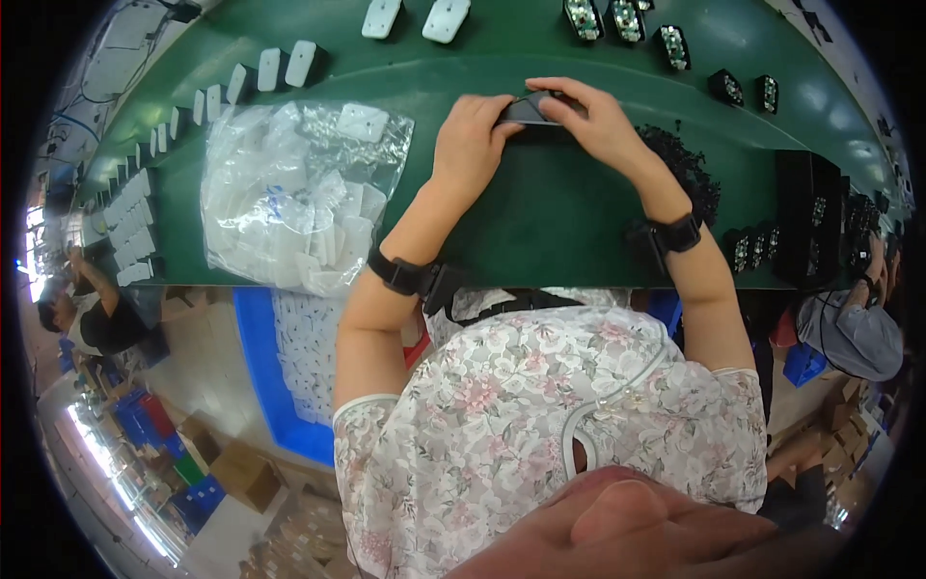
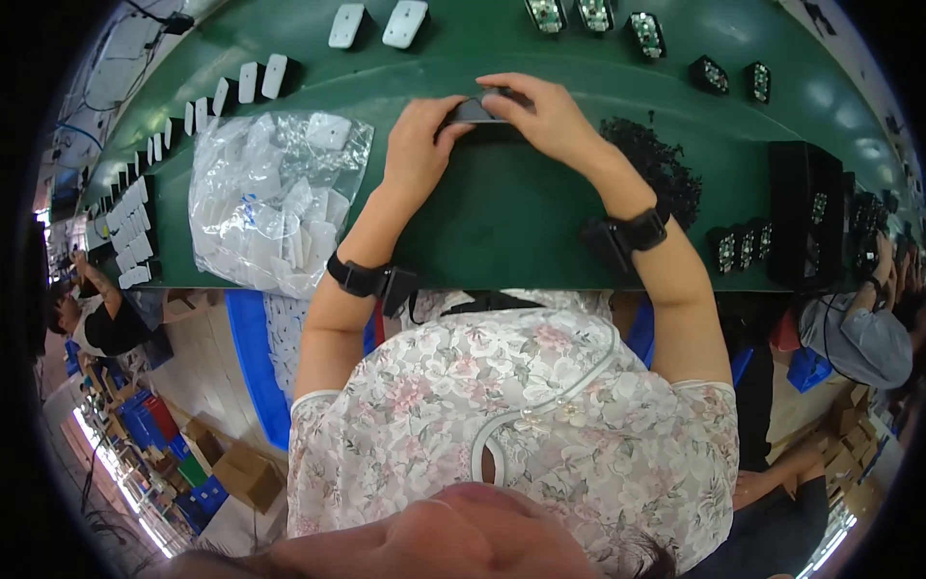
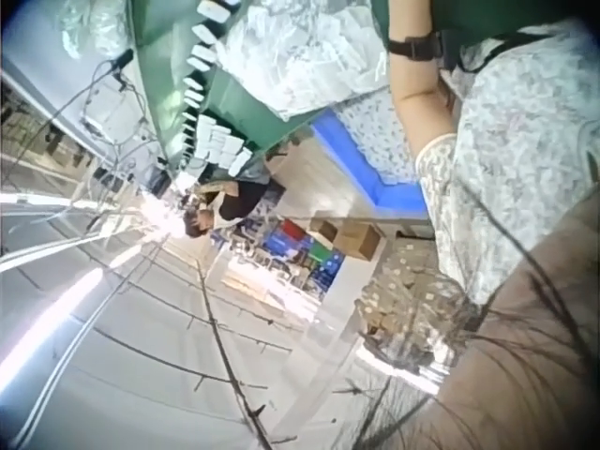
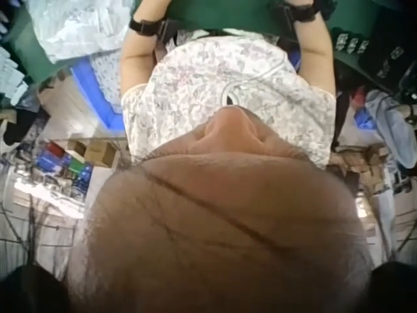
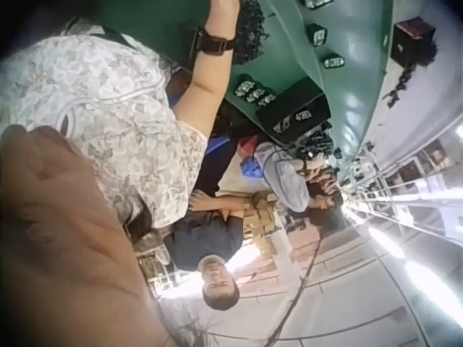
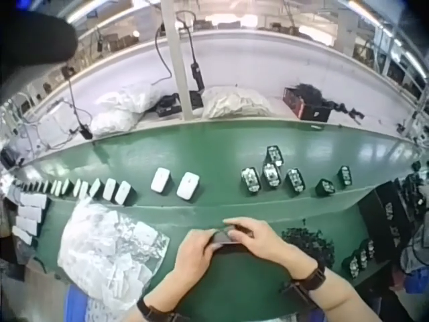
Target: Assembling small electronic or mechanical parts at a factory workstation.
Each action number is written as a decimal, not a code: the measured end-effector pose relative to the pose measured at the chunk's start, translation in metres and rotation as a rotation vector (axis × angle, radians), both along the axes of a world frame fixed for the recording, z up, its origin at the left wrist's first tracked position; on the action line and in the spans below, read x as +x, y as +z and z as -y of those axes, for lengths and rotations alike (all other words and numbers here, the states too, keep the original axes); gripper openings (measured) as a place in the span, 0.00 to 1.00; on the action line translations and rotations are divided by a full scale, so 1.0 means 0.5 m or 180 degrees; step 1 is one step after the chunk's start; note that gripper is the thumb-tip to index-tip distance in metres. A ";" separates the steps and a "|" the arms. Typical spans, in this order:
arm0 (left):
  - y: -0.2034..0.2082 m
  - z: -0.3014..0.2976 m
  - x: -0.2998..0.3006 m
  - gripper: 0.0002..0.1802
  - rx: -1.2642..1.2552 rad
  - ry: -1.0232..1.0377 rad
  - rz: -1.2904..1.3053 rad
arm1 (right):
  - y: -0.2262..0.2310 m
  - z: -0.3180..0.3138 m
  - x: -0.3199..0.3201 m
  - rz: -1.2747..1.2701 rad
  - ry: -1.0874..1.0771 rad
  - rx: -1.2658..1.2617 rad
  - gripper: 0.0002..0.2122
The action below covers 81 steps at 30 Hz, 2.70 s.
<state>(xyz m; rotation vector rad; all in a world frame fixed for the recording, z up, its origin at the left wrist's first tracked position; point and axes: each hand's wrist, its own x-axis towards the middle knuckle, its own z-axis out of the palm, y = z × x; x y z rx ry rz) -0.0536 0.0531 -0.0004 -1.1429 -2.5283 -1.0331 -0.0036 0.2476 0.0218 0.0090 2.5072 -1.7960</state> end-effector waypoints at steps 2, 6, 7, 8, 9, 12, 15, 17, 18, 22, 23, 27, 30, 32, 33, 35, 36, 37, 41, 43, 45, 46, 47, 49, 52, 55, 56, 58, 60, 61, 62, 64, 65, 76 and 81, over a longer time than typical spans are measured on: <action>0.010 0.006 0.012 0.18 0.0149 0.0223 0.0969 | 0.009 0.008 0.022 -0.0195 -0.0005 -0.0311 0.18; 0.047 0.019 0.021 0.17 0.0532 0.0174 0.2165 | 0.022 0.025 0.044 -0.0401 -0.0066 -0.0204 0.20; 0.051 0.023 0.024 0.18 0.0564 0.0183 0.2173 | 0.026 0.027 0.045 -0.0424 -0.0038 -0.0223 0.20; 0.057 0.027 0.028 0.18 0.0597 0.0195 0.2183 | 0.031 0.026 0.045 -0.0329 0.0009 -0.0235 0.20; 0.065 0.030 0.029 0.18 0.0514 0.0174 0.2178 | 0.034 0.026 0.044 -0.0231 0.0058 -0.0246 0.20; 0.079 0.040 0.035 0.18 0.0438 0.0192 0.2073 | 0.035 0.027 0.041 -0.0091 0.0109 -0.0630 0.19; 0.081 0.048 0.023 0.17 0.0528 0.0256 0.1965 | 0.042 0.040 0.031 -0.0096 0.0164 -0.0774 0.22; 0.087 0.064 -0.006 0.16 0.0536 0.0313 0.1907 | 0.031 0.054 0.024 -0.0477 0.0046 -0.0687 0.23; 0.094 0.074 -0.039 0.16 0.0744 0.0664 0.1917 | 0.026 0.057 0.022 -0.0848 -0.0106 -0.0589 0.25; 0.056 0.170 -0.219 0.17 0.1272 0.1636 0.1668 | 0.039 0.039 0.028 -0.0650 0.0051 -0.0549 0.25; 0.043 0.187 -0.257 0.17 0.1333 0.1812 0.1586 | 0.042 0.038 0.033 -0.0580 0.0079 -0.0518 0.24; 0.011 0.202 -0.343 0.17 0.0913 0.2244 0.1659 | 0.048 0.029 0.050 -0.0416 0.0129 -0.0620 0.22; -0.007 0.200 -0.365 0.18 0.0752 0.2296 0.1794 | 0.064 0.011 0.072 -0.0328 0.0000 -0.0669 0.20; -0.005 0.213 -0.367 0.20 0.0365 0.2489 0.1741 | 0.066 -0.009 0.089 -0.0354 -0.0094 -0.0751 0.19; -0.004 0.224 -0.370 0.21 0.0195 0.2517 0.1733 | 0.067 -0.020 0.098 -0.0405 -0.0168 -0.0832 0.19; -0.012 0.236 -0.376 0.21 -0.0004 0.2535 0.1756 | 0.065 -0.043 0.114 -0.0414 -0.0372 -0.0777 0.17; -0.012 0.243 -0.377 0.20 -0.0445 0.2520 0.1635 | 0.064 -0.050 0.123 -0.0419 -0.0457 -0.0838 0.17; -0.004 0.241 -0.377 0.20 -0.0874 0.2484 0.1490 | 0.069 -0.055 0.131 -0.0433 -0.0554 -0.0843 0.16; 0.025 0.231 -0.335 0.21 -0.0833 0.2872 0.0826 | 0.076 -0.060 0.152 -0.0500 -0.0594 -0.0816 0.15; 0.044 0.231 -0.305 0.22 -0.0942 0.2930 -0.0339 | 0.072 -0.060 0.160 -0.0588 -0.0617 -0.0796 0.15; 0.147 0.216 -0.228 0.22 -0.0981 0.2342 0.0464 | 0.075 -0.075 0.177 -0.0623 -0.0781 -0.0745 0.15; 0.176 0.220 -0.179 0.21 -0.1239 0.1995 0.0784 | 0.073 -0.083 0.188 -0.0664 -0.0909 -0.0696 0.15; 0.195 0.228 -0.134 0.21 -0.1484 0.1653 0.1104 | 0.073 -0.090 0.195 -0.0683 -0.1064 -0.0629 0.14; 0.193 0.242 -0.070 0.16 -0.2647 0.1091 0.1551 | 0.069 -0.105 0.207 -0.0701 -0.1159 -0.0570 0.14; 0.077 0.317 -0.029 0.13 -0.2791 0.1004 -0.0139 | 0.077 -0.119 0.213 -0.0759 -0.1305 -0.0496 0.13; 0.100 0.267 -0.029 0.22 -0.3136 0.1883 0.0517 | 0.081 -0.123 0.211 -0.0740 -0.1524 -0.0539 0.13; 0.100 0.255 -0.032 0.22 -0.3100 0.1790 0.0501 | 0.077 -0.131 0.212 -0.0743 -0.1605 -0.0481 0.13; 0.100 0.242 -0.045 0.29 -0.2722 0.1473 -0.0241 | 0.057 -0.148 0.214 -0.0936 -0.1907 0.0154 0.11; 0.041 0.267 -0.086 0.28 -0.2377 0.1139 -0.0588 | 0.051 -0.155 0.214 -0.0705 -0.2202 0.0471 0.11; 0.030 0.260 -0.098 0.26 -0.2116 0.0860 -0.0672 | 0.039 -0.162 0.215 -0.0650 -0.2085 0.0998 0.11; 0.022 0.259 -0.104 0.25 -0.1859 0.0590 -0.0752 | 0.031 -0.165 0.212 -0.0591 -0.1951 0.1518 0.11; 0.025 0.247 -0.098 0.23 -0.1938 0.0693 -0.0675 | 0.018 -0.162 0.195 -0.0445 -0.1910 0.1705 0.11; 0.030 0.234 -0.089 0.22 -0.2026 0.0800 -0.0586 | 0.011 -0.162 0.187 -0.0542 -0.1837 0.2027 0.10; 0.083 0.172 0.033 0.16 -0.1659 0.0634 -0.1509 | -0.017 -0.163 0.135 -0.0864 -0.0903 0.3193 0.07; 0.044 0.100 0.097 0.23 0.0665 0.0111 0.2180 | -0.017 -0.161 0.135 -0.0998 -0.0885 0.2863 0.08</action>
